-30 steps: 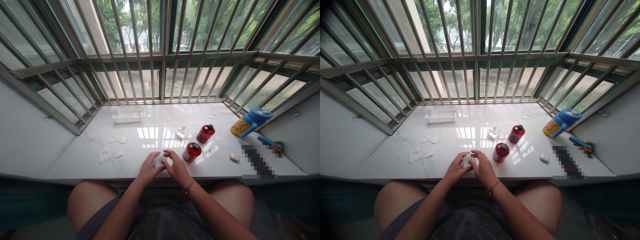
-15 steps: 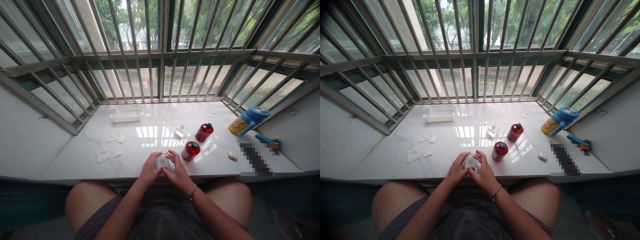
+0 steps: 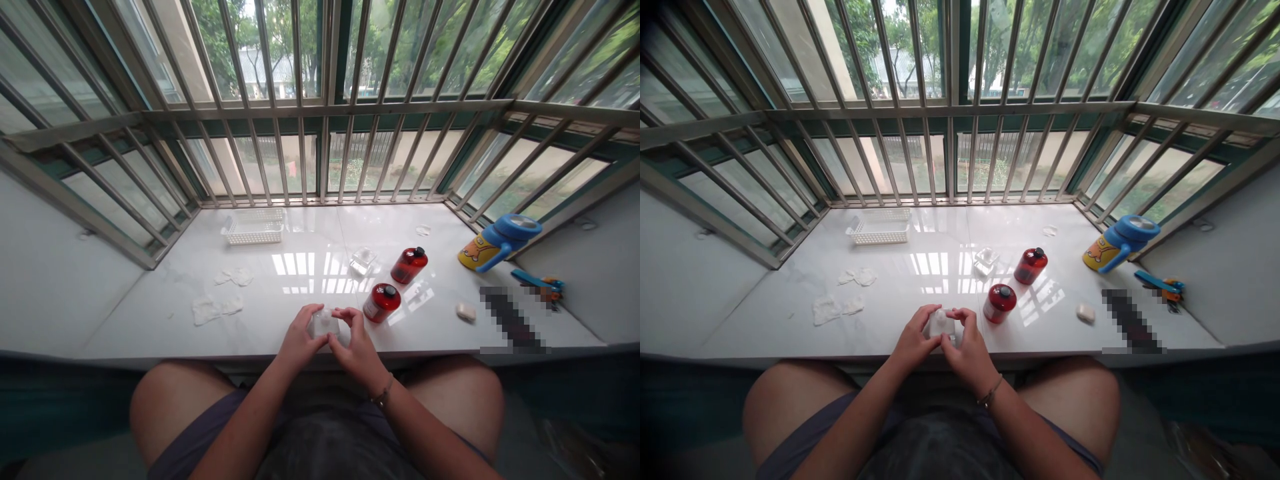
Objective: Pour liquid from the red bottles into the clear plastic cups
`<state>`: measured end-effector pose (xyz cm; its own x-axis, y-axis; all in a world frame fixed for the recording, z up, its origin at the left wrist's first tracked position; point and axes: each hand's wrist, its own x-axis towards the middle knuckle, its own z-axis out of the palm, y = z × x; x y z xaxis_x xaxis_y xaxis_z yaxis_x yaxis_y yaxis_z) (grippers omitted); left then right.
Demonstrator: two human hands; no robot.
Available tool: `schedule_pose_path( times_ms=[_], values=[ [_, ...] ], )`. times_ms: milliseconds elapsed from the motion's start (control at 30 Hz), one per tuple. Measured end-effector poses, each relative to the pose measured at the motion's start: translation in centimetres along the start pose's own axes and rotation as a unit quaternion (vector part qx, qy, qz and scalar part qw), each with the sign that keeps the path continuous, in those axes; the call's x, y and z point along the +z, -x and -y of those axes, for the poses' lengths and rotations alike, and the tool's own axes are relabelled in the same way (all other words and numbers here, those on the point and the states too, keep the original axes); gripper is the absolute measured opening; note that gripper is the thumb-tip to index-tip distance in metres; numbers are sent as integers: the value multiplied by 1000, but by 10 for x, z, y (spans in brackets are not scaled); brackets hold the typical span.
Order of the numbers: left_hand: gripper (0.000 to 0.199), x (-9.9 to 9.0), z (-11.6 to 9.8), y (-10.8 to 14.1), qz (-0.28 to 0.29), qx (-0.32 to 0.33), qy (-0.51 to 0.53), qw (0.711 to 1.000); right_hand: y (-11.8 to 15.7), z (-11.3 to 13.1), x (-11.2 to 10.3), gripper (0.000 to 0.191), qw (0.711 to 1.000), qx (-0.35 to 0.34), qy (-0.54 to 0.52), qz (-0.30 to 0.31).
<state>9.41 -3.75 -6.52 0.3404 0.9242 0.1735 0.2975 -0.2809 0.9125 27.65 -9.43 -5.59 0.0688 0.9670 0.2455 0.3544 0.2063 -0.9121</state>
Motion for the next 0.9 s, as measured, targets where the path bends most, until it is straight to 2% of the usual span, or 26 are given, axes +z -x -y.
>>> schedule_pose_path(
  times_ms=[133, 333, 500, 667, 767, 900],
  values=[
    [62, 0, 0, 0, -4, 3, -1, 1000, 0, -3, -1, 39, 1000, 9, 7, -27],
    [65, 0, 1, 0, 2, 10, 2, 1000, -1, 3, 0, 50, 1000, -5, -18, 22],
    [62, 0, -1, 0, -5, -2, -4, 1000, -3, -1, 0, 36, 998, -11, 37, -45],
    [58, 0, -3, -1, -4, 3, 2, 1000, -10, 0, 3, 47, 1000, -12, 12, 9],
    [57, 1, -4, -1, -10, 1, 0, 1000, -16, 1, 7, 40, 999, 2, 32, 4],
    [59, 2, -4, -1, -8, 0, -10, 1000, -25, 0, 8, 26, 996, -21, 86, -32]
  ],
)
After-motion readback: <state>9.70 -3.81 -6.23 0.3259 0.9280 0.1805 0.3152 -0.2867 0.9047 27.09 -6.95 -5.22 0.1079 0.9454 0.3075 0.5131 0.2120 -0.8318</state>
